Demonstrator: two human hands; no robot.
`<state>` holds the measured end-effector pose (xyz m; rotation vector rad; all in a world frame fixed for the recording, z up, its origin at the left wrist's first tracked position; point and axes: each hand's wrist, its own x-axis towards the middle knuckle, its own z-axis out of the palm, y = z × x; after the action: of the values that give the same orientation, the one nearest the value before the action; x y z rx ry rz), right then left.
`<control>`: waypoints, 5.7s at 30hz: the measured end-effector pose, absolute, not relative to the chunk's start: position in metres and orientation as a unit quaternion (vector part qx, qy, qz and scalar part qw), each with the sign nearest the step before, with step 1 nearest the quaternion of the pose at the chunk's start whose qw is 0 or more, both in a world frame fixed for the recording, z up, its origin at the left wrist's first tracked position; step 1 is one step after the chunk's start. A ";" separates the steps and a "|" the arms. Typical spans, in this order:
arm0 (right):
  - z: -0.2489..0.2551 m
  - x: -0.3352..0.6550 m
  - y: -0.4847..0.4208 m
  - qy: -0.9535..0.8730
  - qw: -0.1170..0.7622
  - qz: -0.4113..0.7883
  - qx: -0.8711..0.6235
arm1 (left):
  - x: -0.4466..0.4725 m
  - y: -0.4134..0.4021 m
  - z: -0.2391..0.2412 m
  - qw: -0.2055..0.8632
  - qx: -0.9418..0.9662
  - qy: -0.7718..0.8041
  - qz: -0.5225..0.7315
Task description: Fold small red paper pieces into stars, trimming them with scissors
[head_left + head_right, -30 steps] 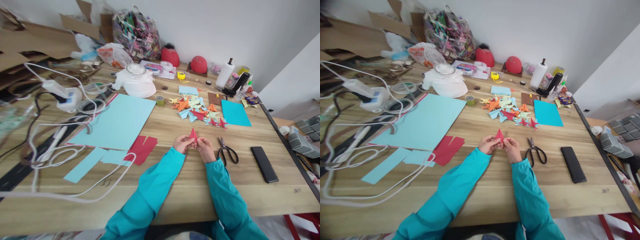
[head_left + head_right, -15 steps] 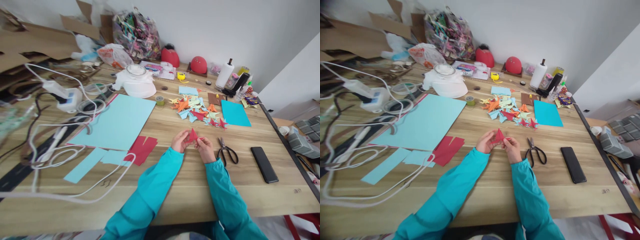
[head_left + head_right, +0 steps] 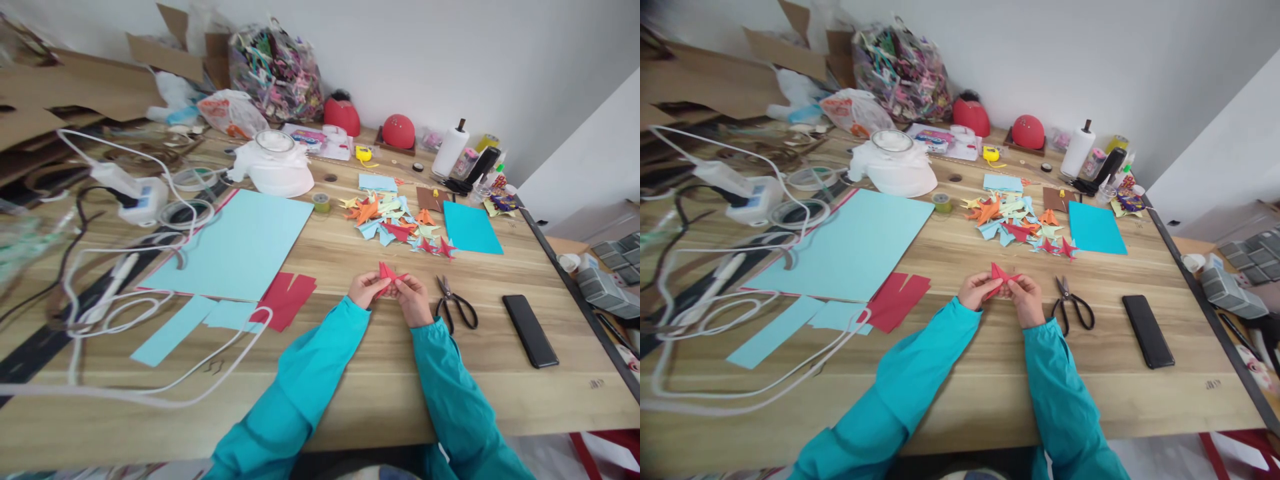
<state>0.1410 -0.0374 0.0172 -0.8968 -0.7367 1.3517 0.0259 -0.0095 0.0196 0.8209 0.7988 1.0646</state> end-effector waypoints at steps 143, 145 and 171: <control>0.020 0.142 -0.041 -0.484 0.527 0.496 -0.492 | 0.025 -0.008 0.019 0.620 0.464 0.413 0.480; 0.019 0.141 -0.042 -0.488 0.524 0.493 -0.495 | 0.024 -0.008 0.020 0.617 0.454 0.417 0.490; 0.012 0.145 -0.042 -0.540 0.489 0.462 -0.505 | 0.023 -0.006 0.017 0.666 0.381 0.412 0.492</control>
<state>0.1452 -0.0418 0.0122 -1.2272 -1.3132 1.1235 0.0229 -0.0056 0.0171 0.8593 0.9307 1.1115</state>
